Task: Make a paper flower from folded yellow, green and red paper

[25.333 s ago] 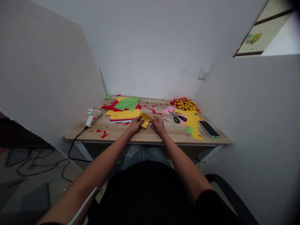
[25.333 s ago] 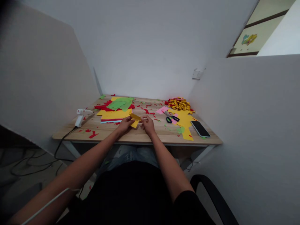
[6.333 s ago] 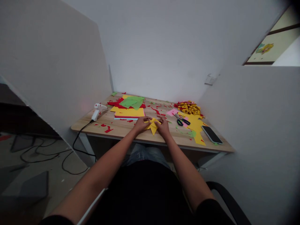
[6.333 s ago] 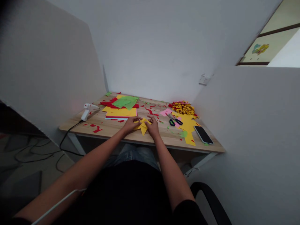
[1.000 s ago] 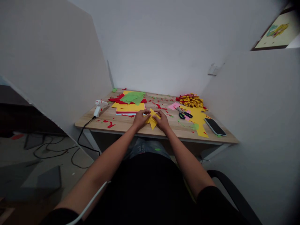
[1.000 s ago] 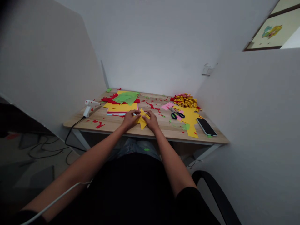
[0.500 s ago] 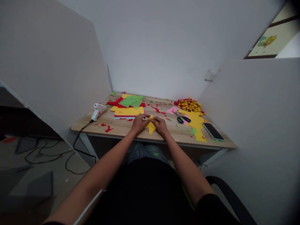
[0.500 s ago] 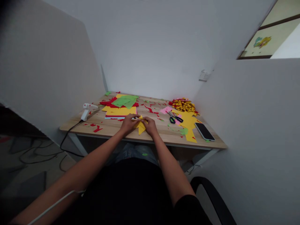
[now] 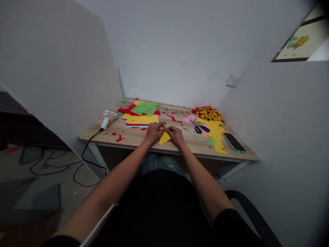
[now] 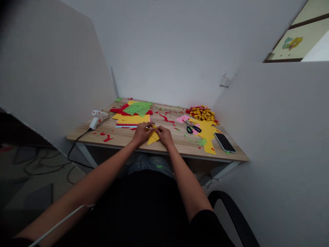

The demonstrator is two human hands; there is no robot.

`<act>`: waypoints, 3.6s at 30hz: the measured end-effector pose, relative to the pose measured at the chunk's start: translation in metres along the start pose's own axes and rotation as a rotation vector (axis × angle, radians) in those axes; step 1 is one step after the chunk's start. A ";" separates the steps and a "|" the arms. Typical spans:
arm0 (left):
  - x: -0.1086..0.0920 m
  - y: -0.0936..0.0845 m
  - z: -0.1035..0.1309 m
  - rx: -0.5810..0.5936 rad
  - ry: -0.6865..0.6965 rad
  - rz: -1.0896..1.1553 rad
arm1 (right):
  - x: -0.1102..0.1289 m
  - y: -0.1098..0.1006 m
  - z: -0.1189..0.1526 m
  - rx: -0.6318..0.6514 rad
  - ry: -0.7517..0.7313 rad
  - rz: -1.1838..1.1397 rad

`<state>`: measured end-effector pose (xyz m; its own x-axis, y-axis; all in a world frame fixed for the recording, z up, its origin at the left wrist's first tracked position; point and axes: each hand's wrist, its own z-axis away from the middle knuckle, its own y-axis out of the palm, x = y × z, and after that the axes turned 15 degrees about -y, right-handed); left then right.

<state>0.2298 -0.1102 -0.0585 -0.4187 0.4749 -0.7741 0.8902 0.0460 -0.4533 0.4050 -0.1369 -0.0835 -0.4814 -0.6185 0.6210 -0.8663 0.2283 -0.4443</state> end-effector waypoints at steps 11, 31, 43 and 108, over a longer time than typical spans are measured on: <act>0.014 -0.002 -0.014 -0.208 -0.257 0.241 | 0.006 0.001 -0.004 -0.130 0.009 -0.107; 0.014 0.000 -0.012 0.125 -0.251 0.327 | 0.005 -0.002 -0.003 -0.062 -0.038 -0.069; 0.014 -0.001 -0.010 0.301 -0.231 0.269 | -0.002 -0.002 -0.004 -0.079 0.022 -0.045; -0.002 -0.006 0.003 -0.081 -0.056 -0.233 | -0.013 0.024 -0.017 -0.153 0.132 -0.368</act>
<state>0.2244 -0.1135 -0.0556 -0.6219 0.3939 -0.6769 0.7788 0.2199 -0.5875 0.3888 -0.1101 -0.0912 -0.1399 -0.5804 0.8022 -0.9887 0.1252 -0.0818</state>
